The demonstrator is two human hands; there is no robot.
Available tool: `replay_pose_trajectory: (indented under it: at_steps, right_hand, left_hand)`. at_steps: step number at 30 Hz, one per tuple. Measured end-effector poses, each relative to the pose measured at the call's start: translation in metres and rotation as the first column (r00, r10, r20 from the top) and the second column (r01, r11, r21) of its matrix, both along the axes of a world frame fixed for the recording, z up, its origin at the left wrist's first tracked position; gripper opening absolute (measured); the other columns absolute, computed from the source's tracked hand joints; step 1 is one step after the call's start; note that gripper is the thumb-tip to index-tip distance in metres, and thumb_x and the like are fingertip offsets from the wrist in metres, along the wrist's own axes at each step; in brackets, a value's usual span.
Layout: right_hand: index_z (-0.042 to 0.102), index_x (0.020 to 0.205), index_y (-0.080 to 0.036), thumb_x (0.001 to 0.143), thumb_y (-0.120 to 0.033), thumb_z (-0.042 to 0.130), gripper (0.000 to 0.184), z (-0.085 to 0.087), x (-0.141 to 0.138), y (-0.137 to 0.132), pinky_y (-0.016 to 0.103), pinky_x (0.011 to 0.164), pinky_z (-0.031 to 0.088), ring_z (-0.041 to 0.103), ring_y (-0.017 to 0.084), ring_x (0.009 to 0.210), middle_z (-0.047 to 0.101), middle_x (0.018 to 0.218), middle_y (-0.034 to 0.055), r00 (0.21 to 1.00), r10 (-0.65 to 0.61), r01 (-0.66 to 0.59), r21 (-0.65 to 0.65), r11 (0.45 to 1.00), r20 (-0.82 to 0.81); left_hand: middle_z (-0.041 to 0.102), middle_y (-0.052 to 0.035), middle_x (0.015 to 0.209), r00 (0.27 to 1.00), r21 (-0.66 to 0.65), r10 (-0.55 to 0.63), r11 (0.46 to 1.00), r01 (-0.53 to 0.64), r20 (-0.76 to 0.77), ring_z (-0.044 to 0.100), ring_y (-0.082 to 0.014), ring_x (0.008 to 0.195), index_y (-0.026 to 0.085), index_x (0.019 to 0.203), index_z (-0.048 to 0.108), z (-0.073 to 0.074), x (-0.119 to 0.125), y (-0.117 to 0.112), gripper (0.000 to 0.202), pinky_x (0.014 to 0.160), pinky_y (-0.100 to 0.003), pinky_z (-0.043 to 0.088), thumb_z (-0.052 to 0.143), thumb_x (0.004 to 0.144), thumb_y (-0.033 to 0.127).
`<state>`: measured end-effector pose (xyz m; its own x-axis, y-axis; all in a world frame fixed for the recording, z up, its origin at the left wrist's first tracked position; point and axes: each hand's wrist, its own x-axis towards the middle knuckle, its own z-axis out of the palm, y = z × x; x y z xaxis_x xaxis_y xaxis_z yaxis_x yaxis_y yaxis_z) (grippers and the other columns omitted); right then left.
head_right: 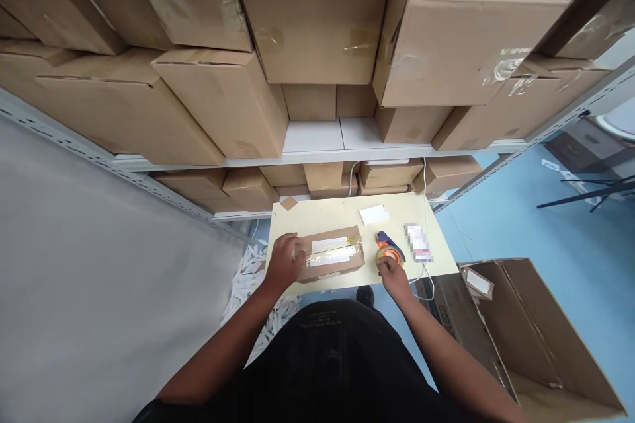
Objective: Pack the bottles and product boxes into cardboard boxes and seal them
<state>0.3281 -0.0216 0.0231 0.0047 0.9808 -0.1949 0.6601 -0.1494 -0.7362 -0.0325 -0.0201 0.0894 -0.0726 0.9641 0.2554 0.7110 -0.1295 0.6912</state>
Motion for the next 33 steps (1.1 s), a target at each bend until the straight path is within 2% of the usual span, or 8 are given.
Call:
replay_pose_trajectory:
  at_steps: [4,8,10,15,20,25,30,33]
  right_hand:
    - [0.066,0.093,-0.026,0.091,-0.052,0.049,0.031,0.006,0.017,0.005,0.040,0.074,0.056,0.070,0.027,0.077,0.071,0.082,0.0032,0.999,-0.027,0.024,-0.137,0.990,-0.018]
    - [0.065,0.101,-0.022,0.093,-0.041,0.048,0.027,0.007,0.032,0.032,0.044,0.086,0.051,0.065,0.032,0.097,0.068,0.099,0.0126,0.947,0.067,-0.095,0.073,0.993,0.314]
    - [0.063,0.107,-0.019,0.091,-0.036,0.052,0.027,0.000,0.040,0.053,0.045,0.088,0.049,0.063,0.034,0.103,0.066,0.107,0.0168,0.882,0.100,-0.138,0.049,0.989,0.460]
    - [0.064,0.111,-0.018,0.089,-0.030,0.055,0.027,-0.027,0.054,0.104,0.039,0.075,0.049,0.066,0.030,0.093,0.066,0.108,0.0179,0.822,0.281,-0.130,-0.317,0.939,0.495]
    - [0.065,0.113,-0.016,0.088,-0.031,0.060,0.030,-0.042,0.060,0.124,0.035,0.078,0.047,0.065,0.029,0.104,0.065,0.114,0.0167,0.754,0.411,-0.249,-0.355,0.901,0.512]
    - [0.064,0.112,-0.014,0.088,-0.024,0.057,0.027,-0.040,0.068,0.121,0.029,0.074,0.045,0.067,0.023,0.095,0.065,0.113,0.0133,0.774,0.428,-0.234,-0.417,0.878,0.467]
    - [0.063,0.113,-0.013,0.086,-0.024,0.055,0.030,0.000,0.063,0.105,0.035,0.086,0.048,0.062,0.027,0.100,0.062,0.108,0.0132,0.822,0.256,-0.280,-0.030,0.960,0.509]
    - [0.057,0.125,-0.018,0.086,-0.027,0.053,0.040,0.043,0.048,0.092,0.039,0.089,0.051,0.061,0.029,0.105,0.061,0.115,0.0127,0.899,0.099,-0.236,0.283,0.930,0.427]
  left_hand:
    - [0.066,-0.0089,0.110,0.991,-0.035,-0.133,0.991,0.133,-0.013,0.059,-0.0287,0.111,0.025,0.101,0.067,0.029,0.017,0.035,0.014,0.106,-0.046,0.046,0.056,0.093,0.024]
    - [0.067,-0.0073,0.105,0.989,-0.084,-0.149,0.985,0.148,-0.002,0.061,-0.0271,0.107,0.026,0.099,0.069,0.037,0.051,0.060,0.014,0.103,-0.044,0.048,0.055,0.095,0.026]
    - [0.068,-0.0070,0.104,0.985,-0.096,-0.173,0.980,0.172,-0.007,0.061,-0.0262,0.106,0.026,0.099,0.068,0.038,0.070,0.064,0.015,0.101,-0.043,0.049,0.054,0.097,0.027]
    - [0.069,-0.0077,0.105,0.973,-0.154,-0.226,0.964,0.218,-0.036,0.063,-0.0251,0.105,0.025,0.103,0.068,0.035,0.107,0.059,0.017,0.096,-0.041,0.052,0.052,0.099,0.029]
    - [0.070,-0.0063,0.102,0.968,-0.246,-0.244,0.937,0.250,0.057,0.066,-0.0218,0.101,0.024,0.102,0.068,0.037,0.121,0.047,0.018,0.089,-0.036,0.053,0.050,0.099,0.029]
    - [0.069,-0.0038,0.098,0.962,-0.261,-0.245,0.927,0.269,0.122,0.065,-0.0184,0.093,0.023,0.098,0.067,0.048,0.112,0.031,0.017,0.084,-0.031,0.051,0.051,0.098,0.027]
    - [0.071,-0.0023,0.092,0.949,-0.312,-0.200,0.910,0.272,0.245,0.065,-0.0184,0.086,0.022,0.091,0.068,0.054,0.094,0.027,0.019,0.079,-0.031,0.049,0.053,0.096,0.033]
    - [0.073,-0.0035,0.091,0.889,-0.424,-0.125,0.844,0.329,0.442,0.068,-0.0198,0.085,0.021,0.092,0.068,0.060,0.095,0.035,0.027,0.074,-0.031,0.051,0.055,0.096,0.045]
